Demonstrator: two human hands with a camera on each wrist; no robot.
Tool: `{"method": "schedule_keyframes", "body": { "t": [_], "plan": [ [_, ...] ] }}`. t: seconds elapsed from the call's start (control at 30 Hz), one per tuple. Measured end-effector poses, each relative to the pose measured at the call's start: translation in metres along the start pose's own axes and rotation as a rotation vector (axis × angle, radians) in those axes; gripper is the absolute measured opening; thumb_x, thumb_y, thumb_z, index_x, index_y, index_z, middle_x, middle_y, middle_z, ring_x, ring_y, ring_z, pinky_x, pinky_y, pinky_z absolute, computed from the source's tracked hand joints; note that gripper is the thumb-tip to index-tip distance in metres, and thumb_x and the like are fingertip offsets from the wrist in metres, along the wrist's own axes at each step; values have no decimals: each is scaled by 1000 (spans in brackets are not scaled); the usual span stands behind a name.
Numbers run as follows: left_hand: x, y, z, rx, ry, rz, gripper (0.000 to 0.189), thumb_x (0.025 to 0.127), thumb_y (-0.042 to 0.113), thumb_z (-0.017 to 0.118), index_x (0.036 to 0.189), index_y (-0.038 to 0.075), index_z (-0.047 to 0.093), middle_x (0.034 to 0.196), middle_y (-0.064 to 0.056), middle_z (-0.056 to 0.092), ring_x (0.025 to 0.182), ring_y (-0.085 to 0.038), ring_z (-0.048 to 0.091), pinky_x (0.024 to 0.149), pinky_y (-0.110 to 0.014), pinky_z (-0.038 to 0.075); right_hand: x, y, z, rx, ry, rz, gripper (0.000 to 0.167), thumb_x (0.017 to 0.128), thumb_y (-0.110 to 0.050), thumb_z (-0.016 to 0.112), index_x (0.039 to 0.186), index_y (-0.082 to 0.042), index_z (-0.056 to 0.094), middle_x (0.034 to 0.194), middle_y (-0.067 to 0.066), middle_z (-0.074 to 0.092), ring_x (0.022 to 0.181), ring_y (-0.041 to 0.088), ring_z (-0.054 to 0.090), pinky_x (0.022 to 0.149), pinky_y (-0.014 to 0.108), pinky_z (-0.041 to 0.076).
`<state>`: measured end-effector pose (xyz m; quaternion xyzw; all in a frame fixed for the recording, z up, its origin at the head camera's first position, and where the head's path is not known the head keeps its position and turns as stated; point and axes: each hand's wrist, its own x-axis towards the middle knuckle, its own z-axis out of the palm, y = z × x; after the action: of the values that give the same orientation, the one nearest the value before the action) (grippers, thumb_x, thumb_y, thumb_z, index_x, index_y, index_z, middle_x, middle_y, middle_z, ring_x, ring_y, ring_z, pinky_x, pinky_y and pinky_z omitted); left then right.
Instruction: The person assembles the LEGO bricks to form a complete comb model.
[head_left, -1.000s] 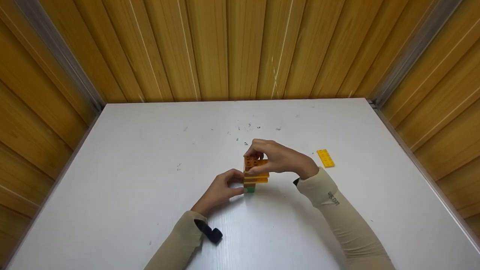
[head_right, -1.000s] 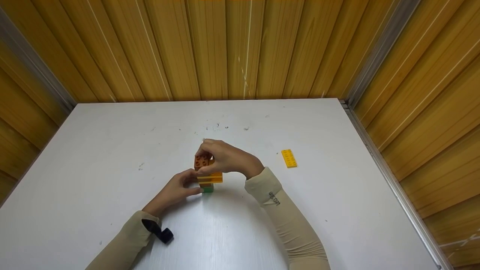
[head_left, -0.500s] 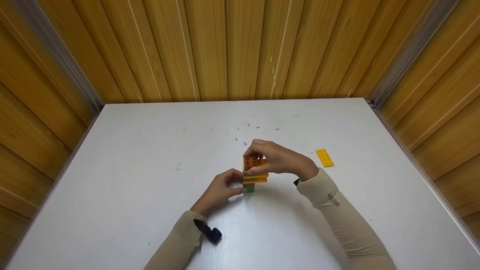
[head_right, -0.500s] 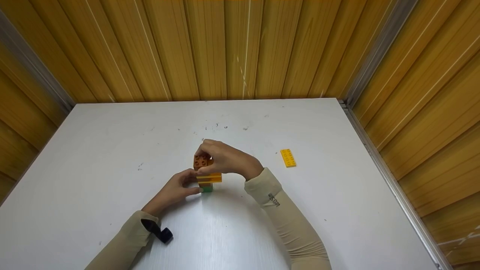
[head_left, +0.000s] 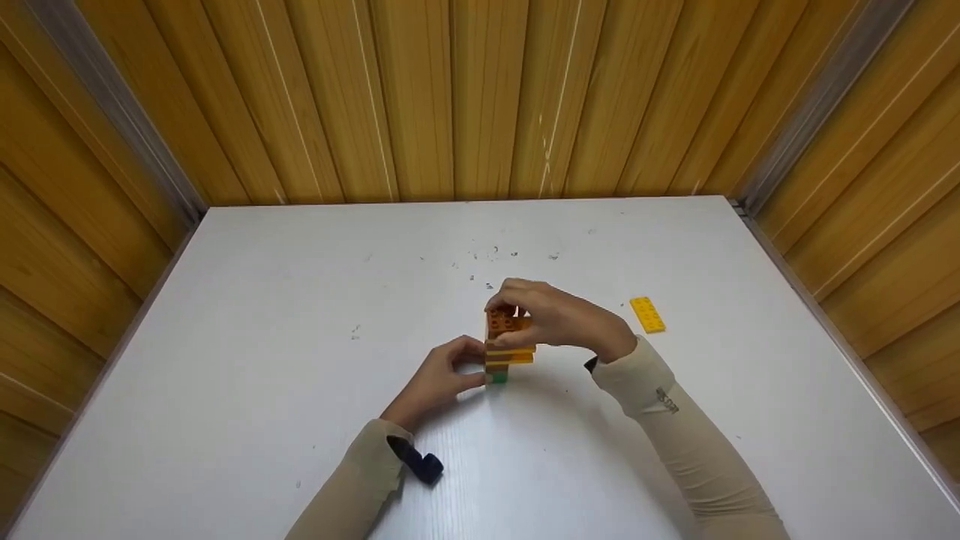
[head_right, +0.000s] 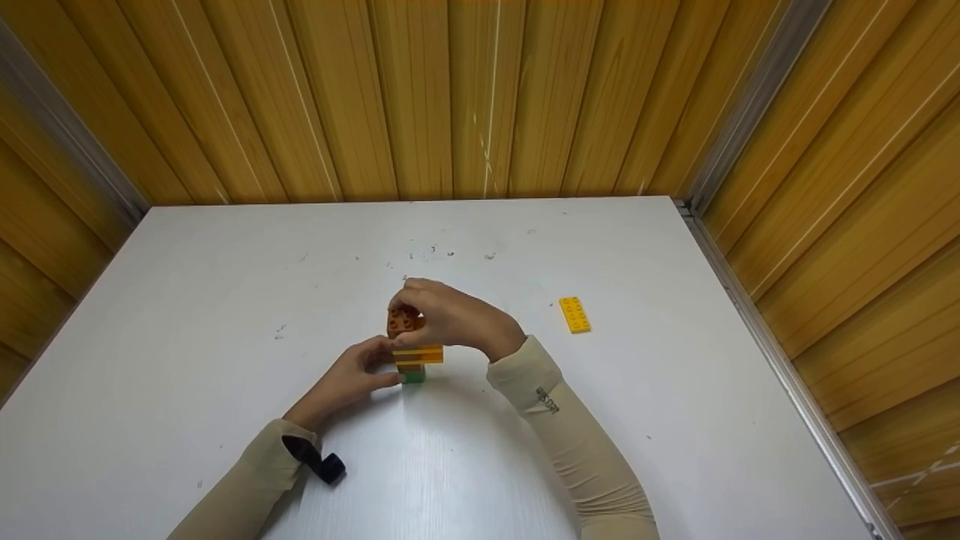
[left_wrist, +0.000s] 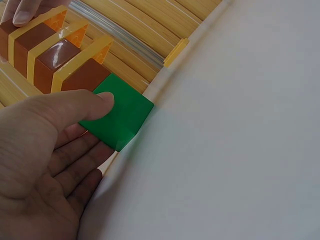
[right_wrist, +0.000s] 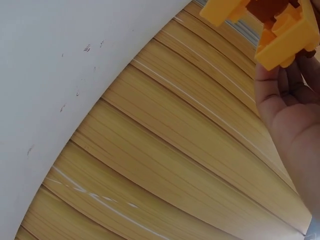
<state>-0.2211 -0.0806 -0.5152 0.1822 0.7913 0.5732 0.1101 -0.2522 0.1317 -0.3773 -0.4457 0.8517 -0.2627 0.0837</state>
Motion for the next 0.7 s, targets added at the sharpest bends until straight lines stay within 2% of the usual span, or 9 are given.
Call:
{"method": "schedule_keyframes", "body": {
  "t": [0.23, 0.4, 0.5, 0.7],
  "plan": [
    [-1, 10, 1, 13, -2, -4, 34, 84, 2, 69, 116, 4, 59, 118, -14, 65, 112, -29, 61, 101, -44, 46, -6, 8, 1, -4, 35, -93, 43, 86, -25, 72, 122, -4, 61, 107, 3, 62, 94, 13, 58, 83, 28, 53],
    [0, 4, 2, 24, 13, -11, 33, 84, 8, 72, 114, 8, 60, 117, -9, 66, 110, -24, 62, 101, -41, 46, -11, 14, 1, 14, 67, -129, 50, 86, -25, 71, 129, -3, 58, 115, 7, 62, 100, 17, 61, 88, 35, 54],
    [1, -1, 2, 19, 17, -15, 32, 83, 13, 74, 112, 13, 61, 115, -4, 67, 108, -19, 63, 101, -39, 46, -16, 18, -1, 47, 81, -108, 52, 86, -27, 71, 130, -3, 58, 118, 7, 63, 106, 19, 62, 91, 37, 53],
    [1, -1, 0, -8, 9, -43, 32, 83, 13, 74, 112, 17, 61, 114, 0, 66, 108, -16, 62, 101, -38, 46, -32, 35, -7, 77, 113, 8, 53, 84, -33, 72, 128, -7, 59, 121, 4, 63, 110, 22, 61, 92, 39, 52]
  ]
}}
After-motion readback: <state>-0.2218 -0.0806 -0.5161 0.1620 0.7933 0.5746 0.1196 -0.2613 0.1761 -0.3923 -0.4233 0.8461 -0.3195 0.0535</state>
